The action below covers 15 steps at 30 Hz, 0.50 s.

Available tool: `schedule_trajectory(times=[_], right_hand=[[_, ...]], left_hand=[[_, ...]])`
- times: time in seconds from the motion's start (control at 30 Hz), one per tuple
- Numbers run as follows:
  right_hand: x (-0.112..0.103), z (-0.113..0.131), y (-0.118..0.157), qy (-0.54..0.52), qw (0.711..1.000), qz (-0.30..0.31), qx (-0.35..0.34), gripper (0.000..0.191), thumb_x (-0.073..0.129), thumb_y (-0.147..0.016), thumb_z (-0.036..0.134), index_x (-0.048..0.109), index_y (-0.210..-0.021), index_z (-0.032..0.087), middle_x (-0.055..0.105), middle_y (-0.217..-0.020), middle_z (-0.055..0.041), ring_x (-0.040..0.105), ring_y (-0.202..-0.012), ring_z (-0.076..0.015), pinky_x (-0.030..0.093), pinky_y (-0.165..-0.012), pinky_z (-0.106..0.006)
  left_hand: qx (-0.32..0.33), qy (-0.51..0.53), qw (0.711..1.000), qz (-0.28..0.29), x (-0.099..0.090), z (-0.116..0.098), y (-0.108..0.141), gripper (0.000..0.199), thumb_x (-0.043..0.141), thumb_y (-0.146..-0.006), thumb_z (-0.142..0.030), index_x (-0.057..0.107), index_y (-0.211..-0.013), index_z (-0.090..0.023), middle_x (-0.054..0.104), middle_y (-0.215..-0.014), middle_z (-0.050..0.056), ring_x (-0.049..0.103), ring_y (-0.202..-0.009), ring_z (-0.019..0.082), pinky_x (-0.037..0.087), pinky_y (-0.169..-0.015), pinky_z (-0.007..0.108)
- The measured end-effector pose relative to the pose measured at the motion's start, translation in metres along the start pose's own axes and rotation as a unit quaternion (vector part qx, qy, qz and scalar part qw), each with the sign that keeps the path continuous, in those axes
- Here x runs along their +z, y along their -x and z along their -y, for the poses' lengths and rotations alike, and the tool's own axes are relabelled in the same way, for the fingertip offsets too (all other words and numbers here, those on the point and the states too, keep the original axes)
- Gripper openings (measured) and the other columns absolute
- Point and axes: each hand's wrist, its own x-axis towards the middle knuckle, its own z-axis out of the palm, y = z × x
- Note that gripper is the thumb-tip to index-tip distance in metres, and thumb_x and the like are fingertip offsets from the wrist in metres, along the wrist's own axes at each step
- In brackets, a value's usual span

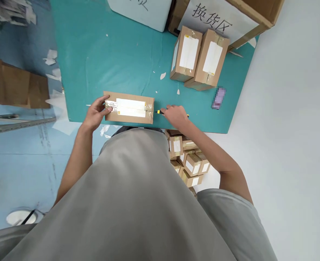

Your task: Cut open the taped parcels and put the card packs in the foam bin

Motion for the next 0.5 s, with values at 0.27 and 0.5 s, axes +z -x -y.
schedule_trajectory(times=[0.27,0.5], right_hand=[[0.075,-0.03,-0.024,-0.413,0.892,-0.171,0.07,0.042,0.076,-0.091,0.06,0.083,-0.102,0.021,0.079,-0.095,-0.0054,0.069,-0.085,-0.0228,0.047,-0.074,-0.03],[0.114,0.045,-0.08,-0.702,0.692,-0.098,0.136,0.043,0.084,-0.08,0.048,0.079,-0.101,0.012,0.068,-0.071,0.0016,0.055,-0.056,-0.01,0.045,-0.059,-0.026]], left_hand=[[-0.018,-0.026,0.997,-0.068,-0.026,0.01,0.007,0.095,0.071,-0.082,-0.082,0.051,-0.158,-0.029,0.057,-0.161,0.017,0.06,-0.144,0.035,0.047,-0.124,0.059],[-0.04,-0.067,0.989,-0.124,-0.061,0.02,0.005,0.088,0.074,-0.08,-0.072,0.061,-0.148,-0.018,0.062,-0.154,0.022,0.066,-0.135,0.033,0.05,-0.12,0.059]])
